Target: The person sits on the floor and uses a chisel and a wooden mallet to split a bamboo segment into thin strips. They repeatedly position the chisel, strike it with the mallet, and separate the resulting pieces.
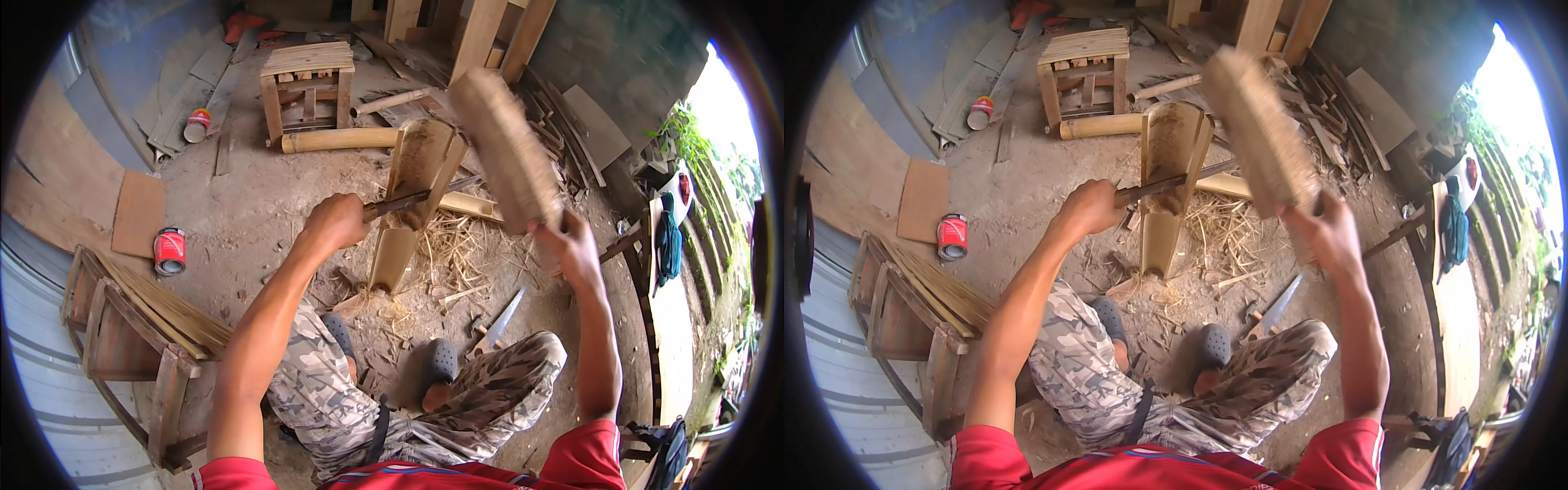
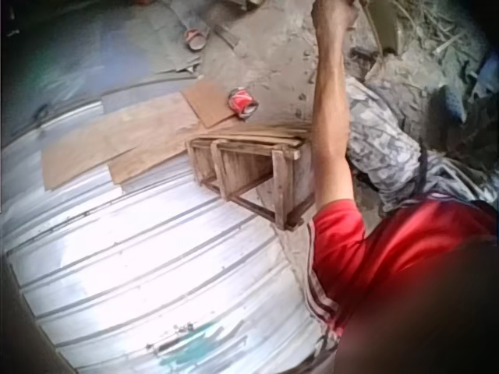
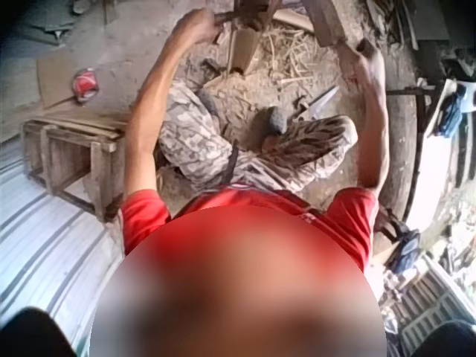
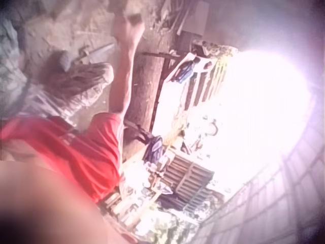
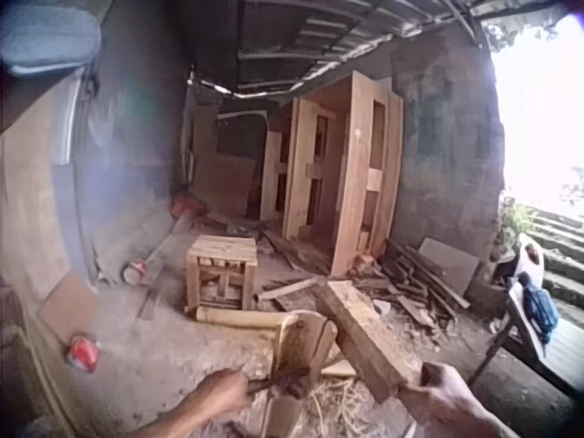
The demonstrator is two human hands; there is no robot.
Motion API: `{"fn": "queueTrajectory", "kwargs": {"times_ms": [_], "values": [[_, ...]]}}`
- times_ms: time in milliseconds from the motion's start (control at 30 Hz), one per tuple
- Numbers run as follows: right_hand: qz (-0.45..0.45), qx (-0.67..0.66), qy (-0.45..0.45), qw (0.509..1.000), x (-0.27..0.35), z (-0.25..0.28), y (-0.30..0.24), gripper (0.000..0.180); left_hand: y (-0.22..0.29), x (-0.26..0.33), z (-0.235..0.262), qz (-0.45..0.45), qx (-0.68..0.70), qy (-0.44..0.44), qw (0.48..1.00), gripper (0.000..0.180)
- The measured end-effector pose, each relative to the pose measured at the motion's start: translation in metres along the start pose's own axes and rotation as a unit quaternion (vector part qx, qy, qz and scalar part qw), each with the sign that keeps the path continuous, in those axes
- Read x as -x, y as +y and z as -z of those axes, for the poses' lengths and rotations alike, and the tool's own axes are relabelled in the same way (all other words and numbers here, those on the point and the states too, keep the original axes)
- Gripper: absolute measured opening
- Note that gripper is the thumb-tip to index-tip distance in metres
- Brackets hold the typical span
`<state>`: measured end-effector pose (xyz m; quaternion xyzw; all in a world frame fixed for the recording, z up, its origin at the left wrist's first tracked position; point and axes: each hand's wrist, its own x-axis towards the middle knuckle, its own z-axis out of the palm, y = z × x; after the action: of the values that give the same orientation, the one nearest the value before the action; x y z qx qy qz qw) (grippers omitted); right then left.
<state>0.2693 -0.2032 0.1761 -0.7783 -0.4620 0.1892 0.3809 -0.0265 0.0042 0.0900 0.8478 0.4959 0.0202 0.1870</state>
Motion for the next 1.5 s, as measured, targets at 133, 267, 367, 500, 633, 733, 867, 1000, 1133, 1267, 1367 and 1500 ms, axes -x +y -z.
{"fn": "queueTrajectory", "kwargs": {"times_ms": [133,267,367,500,633,733,867,1000,1133,1267,1367,1500], "values": [[0.117,-0.131,0.129,0.976,-0.010,0.023,-0.034,0.069,-0.003,-0.005,-0.001,0.018,0.001,-0.021,1.000,0.026],[0.140,-0.167,0.151,0.964,-0.028,0.003,0.002,0.063,0.000,-0.006,-0.004,0.027,0.005,-0.025,0.999,0.026],[0.060,-0.024,0.003,0.998,-0.016,-0.037,0.052,0.065,0.003,-0.004,-0.002,0.048,0.028,-0.023,0.998,0.026],[-0.127,0.099,-0.126,0.979,-0.011,-0.028,0.023,0.068,0.008,0.002,0.003,-0.005,-0.011,0.008,1.000,0.019],[-0.006,-0.006,0.000,1.000,-0.004,-0.007,0.001,0.071,0.013,0.003,0.008,0.001,0.000,0.006,1.000,0.022],[0.056,-0.111,0.100,0.987,-0.003,0.011,-0.016,0.076,0.005,-0.001,0.002,0.005,-0.008,0.006,1.000,0.025],[0.144,-0.226,0.166,0.949,-0.017,0.009,0.000,0.052,0.005,0.000,0.002,0.032,-0.005,-0.035,0.999,0.028],[0.053,-0.004,0.011,0.999,-0.007,-0.043,0.060,0.052,0.012,0.005,0.000,0.038,0.010,-0.036,0.999,0.029],[-0.065,0.117,-0.101,0.986,0.000,-0.033,0.036,0.054,0.007,0.000,-0.002,0.029,-0.001,-0.025,0.999,0.026],[-0.006,0.033,-0.005,0.999,-0.003,-0.007,0.034,0.063,0.008,-0.005,0.000,0.018,-0.016,-0.007,1.000,0.026],[0.046,-0.067,0.058,0.995,0.000,0.017,0.001,0.065,0.000,-0.006,-0.006,0.009,-0.025,0.014,1.000,0.027],[0.113,-0.202,0.185,0.955,-0.011,0.016,0.002,0.051,0.008,0.000,0.000,0.017,-0.020,-0.018,0.999,0.030]]}}
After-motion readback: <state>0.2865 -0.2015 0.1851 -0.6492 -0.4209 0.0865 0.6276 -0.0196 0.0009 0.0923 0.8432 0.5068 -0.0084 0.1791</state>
